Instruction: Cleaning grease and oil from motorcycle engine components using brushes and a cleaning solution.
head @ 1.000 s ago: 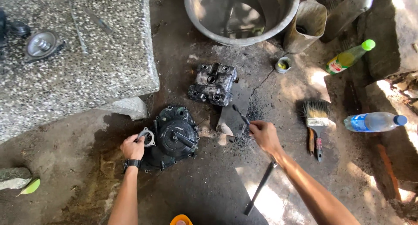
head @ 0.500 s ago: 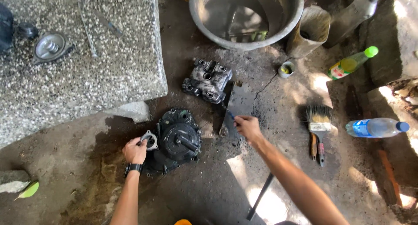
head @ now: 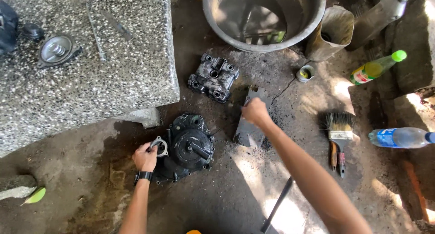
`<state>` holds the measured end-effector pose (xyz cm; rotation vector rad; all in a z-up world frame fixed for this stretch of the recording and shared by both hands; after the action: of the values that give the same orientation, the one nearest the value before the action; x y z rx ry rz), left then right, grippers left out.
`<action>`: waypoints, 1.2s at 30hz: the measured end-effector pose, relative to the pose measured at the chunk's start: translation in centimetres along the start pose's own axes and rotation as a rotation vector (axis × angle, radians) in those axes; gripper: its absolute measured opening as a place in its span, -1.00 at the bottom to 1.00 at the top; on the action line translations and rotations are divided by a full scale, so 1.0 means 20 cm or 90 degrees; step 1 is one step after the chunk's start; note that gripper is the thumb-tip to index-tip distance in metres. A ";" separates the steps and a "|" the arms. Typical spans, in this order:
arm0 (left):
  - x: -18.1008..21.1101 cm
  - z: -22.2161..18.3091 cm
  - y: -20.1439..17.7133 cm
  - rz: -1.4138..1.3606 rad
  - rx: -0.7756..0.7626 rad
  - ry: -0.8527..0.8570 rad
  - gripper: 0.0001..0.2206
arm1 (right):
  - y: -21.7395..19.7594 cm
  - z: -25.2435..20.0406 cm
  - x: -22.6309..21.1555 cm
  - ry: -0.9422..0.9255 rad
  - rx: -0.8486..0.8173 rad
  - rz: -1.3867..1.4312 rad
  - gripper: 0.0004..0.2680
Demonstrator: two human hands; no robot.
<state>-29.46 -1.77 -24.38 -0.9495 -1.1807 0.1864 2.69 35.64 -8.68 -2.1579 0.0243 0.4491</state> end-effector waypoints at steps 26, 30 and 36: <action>1.68 -0.17 -0.32 -0.010 -0.021 0.317 -0.88 | -0.01 -1.19 1.34 0.026 -0.062 0.664 -0.78; 1.76 -0.05 0.13 -0.031 -0.108 0.415 -0.88 | 0.01 -1.26 1.45 0.083 -0.021 0.698 -0.78; 2.09 0.01 0.60 -0.057 -0.232 0.488 -0.87 | 0.08 -1.30 1.64 0.098 -0.008 0.693 -0.78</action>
<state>-8.32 30.06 -3.63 -1.1375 -0.5426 -0.4511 41.01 18.91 -7.08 -2.0210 1.3165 0.8699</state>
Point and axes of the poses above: each hand's wrist, its own z-axis towards the middle knuckle, its own y-axis out of the palm, x = y × z, the point moved 4 cm from there along z, towards the middle knuckle, and after that the axes turned 3 degrees about -z, right-handed, at the moved point
